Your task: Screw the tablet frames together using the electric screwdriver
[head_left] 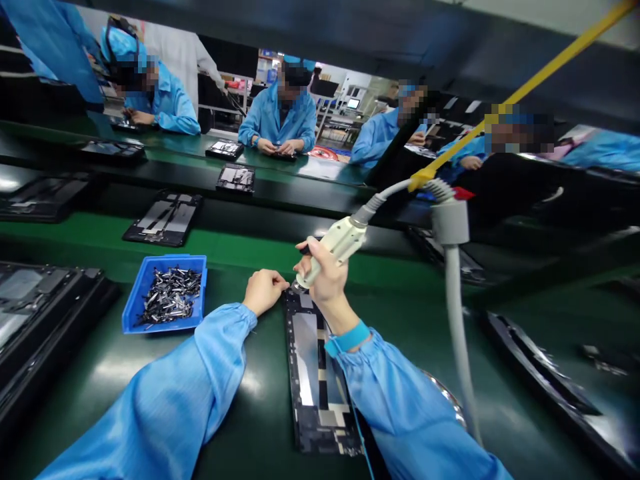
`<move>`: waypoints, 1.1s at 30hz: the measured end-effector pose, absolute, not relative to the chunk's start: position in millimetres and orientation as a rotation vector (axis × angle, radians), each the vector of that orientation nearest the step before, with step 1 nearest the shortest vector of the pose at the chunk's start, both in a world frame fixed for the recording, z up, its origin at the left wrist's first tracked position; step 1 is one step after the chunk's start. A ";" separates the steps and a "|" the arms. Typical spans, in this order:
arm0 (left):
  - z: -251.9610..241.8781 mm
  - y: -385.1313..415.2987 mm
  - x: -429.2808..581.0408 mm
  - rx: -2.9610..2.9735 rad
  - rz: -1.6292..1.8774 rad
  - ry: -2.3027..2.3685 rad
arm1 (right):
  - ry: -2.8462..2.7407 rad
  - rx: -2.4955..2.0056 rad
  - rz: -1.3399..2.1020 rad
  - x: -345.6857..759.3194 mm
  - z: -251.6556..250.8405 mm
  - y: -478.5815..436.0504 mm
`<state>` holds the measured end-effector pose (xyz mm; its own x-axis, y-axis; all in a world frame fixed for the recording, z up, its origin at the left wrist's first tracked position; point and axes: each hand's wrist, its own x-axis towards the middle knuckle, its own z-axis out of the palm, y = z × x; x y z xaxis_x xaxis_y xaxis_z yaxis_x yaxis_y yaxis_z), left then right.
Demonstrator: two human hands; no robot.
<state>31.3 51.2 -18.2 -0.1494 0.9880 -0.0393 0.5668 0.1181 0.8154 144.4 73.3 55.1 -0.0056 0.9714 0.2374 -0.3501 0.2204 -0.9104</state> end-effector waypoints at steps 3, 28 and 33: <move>-18.2 51.9 31.6 1.513 0.858 1.801 | -1.062 -0.771 1.209 135.2 44.3 80.8; 1.2 62.9 21.6 1.740 0.611 1.953 | -1.032 -0.738 1.205 122.9 64.2 78.2; 7.1 52.4 15.7 1.919 0.595 2.018 | -1.107 -0.406 1.314 161.0 116.3 33.0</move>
